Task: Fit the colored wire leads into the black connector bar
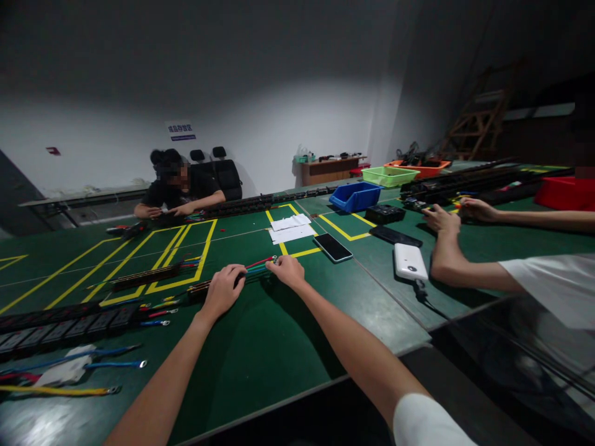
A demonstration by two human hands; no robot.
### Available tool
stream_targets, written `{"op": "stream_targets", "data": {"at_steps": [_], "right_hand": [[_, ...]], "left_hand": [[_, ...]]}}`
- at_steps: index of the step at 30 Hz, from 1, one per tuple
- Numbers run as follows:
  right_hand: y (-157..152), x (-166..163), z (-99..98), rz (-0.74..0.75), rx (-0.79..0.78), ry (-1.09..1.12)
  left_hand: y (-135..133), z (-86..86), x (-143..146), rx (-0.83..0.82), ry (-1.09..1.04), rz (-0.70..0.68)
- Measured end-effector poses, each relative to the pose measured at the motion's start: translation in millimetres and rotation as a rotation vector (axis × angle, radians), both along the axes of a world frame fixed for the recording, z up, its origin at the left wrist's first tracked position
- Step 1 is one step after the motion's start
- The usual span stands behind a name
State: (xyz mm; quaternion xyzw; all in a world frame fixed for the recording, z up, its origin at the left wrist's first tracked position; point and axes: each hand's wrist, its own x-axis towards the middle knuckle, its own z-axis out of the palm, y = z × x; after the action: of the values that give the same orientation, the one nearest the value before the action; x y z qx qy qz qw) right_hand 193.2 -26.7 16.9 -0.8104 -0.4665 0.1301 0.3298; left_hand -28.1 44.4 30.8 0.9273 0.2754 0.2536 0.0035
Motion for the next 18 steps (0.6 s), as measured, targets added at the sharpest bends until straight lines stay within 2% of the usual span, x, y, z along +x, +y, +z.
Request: {"op": "stream_targets", "data": {"at_steps": [6, 10, 14, 18], "right_hand": [[-2, -1, 1.3, 0.012, 0.015, 0.013], [-3, -3, 3.9, -0.055, 0.040, 0.028], [-1, 2, 1.5, -0.139, 0.124, 0.092], [4, 13, -7.2, -0.136, 0.220, 0.155]], "left_hand": [[2, -2.0, -1, 0.006, 0.003, -0.010], [2, -1.0, -1, 0.000, -0.004, -0.009], [1, 0.1, -1, -0.027, -0.004, -0.005], [1, -0.9, -1, -0.031, -0.006, -0.005]]}}
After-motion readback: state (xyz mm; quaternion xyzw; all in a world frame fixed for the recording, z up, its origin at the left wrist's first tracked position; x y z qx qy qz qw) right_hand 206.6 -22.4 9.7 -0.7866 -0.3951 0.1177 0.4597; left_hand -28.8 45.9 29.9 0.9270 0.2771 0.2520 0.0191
